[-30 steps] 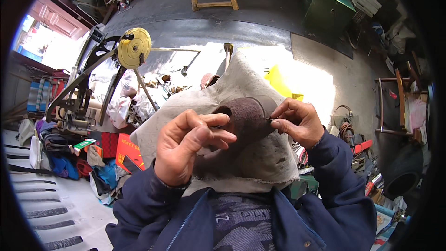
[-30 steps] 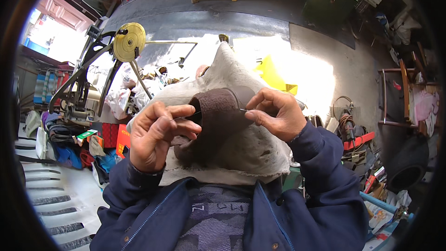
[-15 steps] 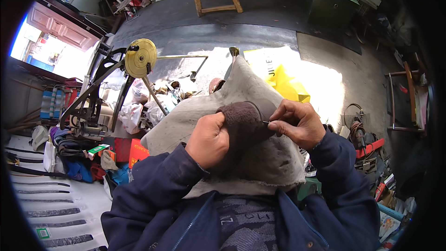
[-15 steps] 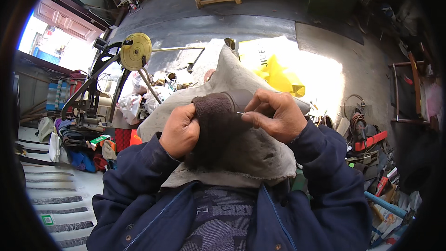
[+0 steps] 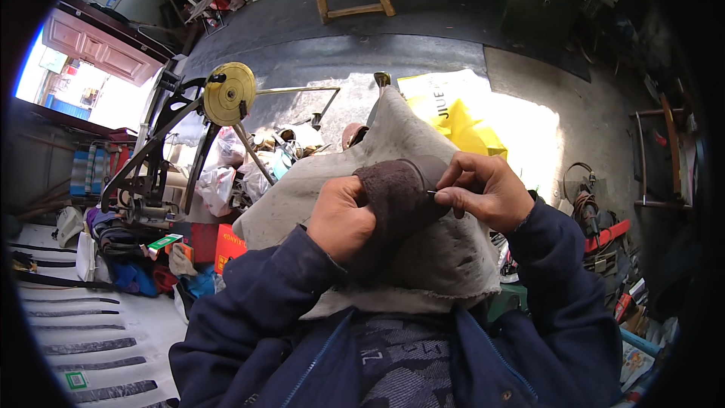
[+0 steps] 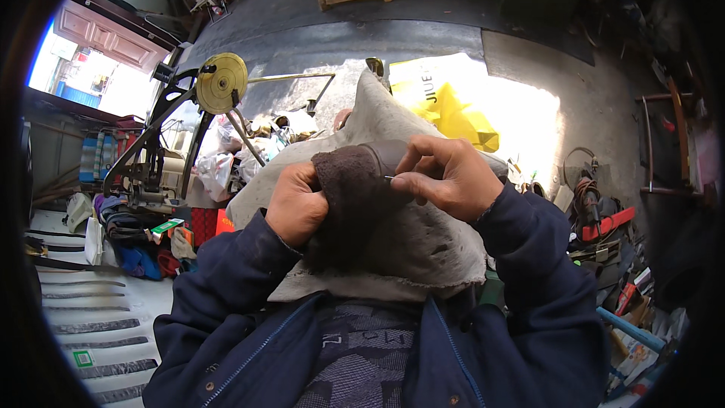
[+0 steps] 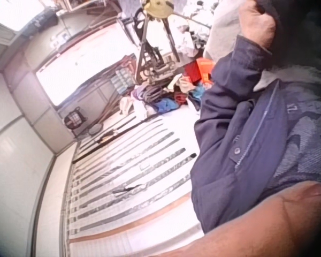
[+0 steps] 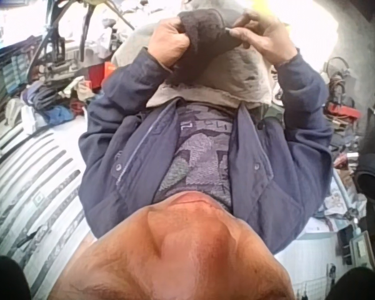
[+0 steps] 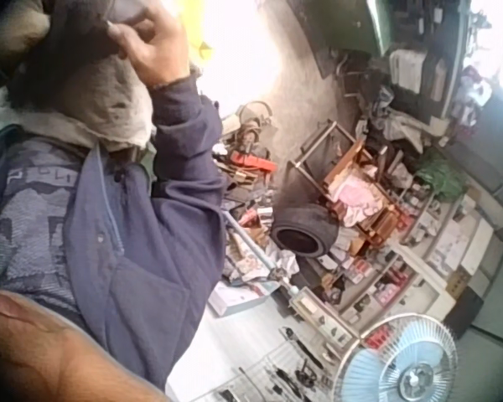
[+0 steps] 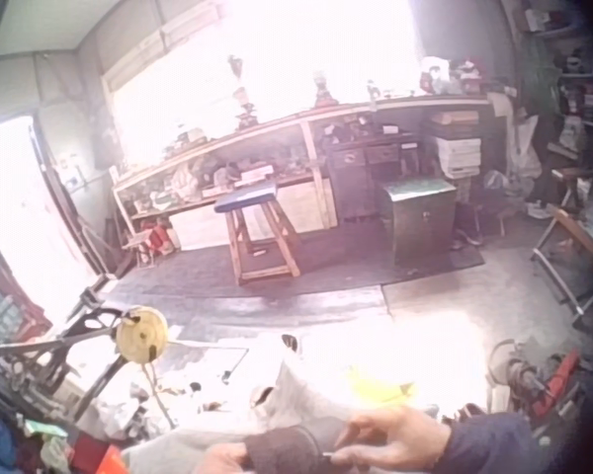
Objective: The person hand-sews a brown slip-on shoe using a curved awl and thread. They repeatedly pierce the shoe's upper and sole, pull the thread through, and reposition the shoe on a padded last to continue stitching along the seam.
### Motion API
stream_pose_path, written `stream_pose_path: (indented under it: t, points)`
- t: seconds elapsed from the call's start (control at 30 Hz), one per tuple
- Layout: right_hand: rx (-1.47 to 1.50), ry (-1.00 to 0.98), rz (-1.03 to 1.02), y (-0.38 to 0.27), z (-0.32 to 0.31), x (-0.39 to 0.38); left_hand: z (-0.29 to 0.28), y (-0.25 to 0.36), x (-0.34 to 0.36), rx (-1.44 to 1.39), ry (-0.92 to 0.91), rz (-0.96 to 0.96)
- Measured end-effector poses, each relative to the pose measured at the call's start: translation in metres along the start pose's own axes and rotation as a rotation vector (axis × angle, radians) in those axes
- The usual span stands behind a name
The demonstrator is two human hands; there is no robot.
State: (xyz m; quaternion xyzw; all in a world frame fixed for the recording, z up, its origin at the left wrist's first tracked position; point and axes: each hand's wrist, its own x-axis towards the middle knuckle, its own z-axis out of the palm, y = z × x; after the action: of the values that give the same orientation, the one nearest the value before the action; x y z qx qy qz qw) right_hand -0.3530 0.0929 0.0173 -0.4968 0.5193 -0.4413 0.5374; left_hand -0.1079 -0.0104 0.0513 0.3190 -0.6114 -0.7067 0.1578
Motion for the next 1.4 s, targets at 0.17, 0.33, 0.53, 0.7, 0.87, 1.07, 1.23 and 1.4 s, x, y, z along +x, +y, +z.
stream_pose_path:
  t: [0.17,0.33,0.53,0.7,0.87,1.07,1.23,1.4]
  points:
    - [-0.442,0.137,-0.211,-0.009,0.014,-0.007,-0.011,-0.003,-0.003,0.195,-0.015,0.047]
    - [-0.649,0.193,-0.233,-0.015,0.029,-0.009,-0.012,-0.007,-0.006,0.164,-0.002,0.097]
    - [-0.537,0.174,-0.189,0.002,0.022,0.003,-0.014,-0.010,-0.008,0.273,-0.015,0.038]
    - [-0.648,0.225,-0.146,0.010,0.020,0.009,-0.016,-0.011,-0.008,0.242,-0.002,0.080]
    - [-0.759,0.195,-0.024,0.008,0.016,0.009,-0.017,-0.014,-0.009,0.230,0.014,0.081]
    - [-0.724,0.244,0.027,0.027,0.009,-0.012,-0.026,-0.010,-0.016,0.121,-0.064,0.060]
    - [0.018,0.330,-0.049,0.030,0.015,-0.053,-0.024,0.002,-0.022,-0.179,-0.182,0.042]
    - [0.787,-0.001,-0.111,0.015,0.063,-0.039,0.004,-0.009,-0.018,0.302,-0.104,0.097]
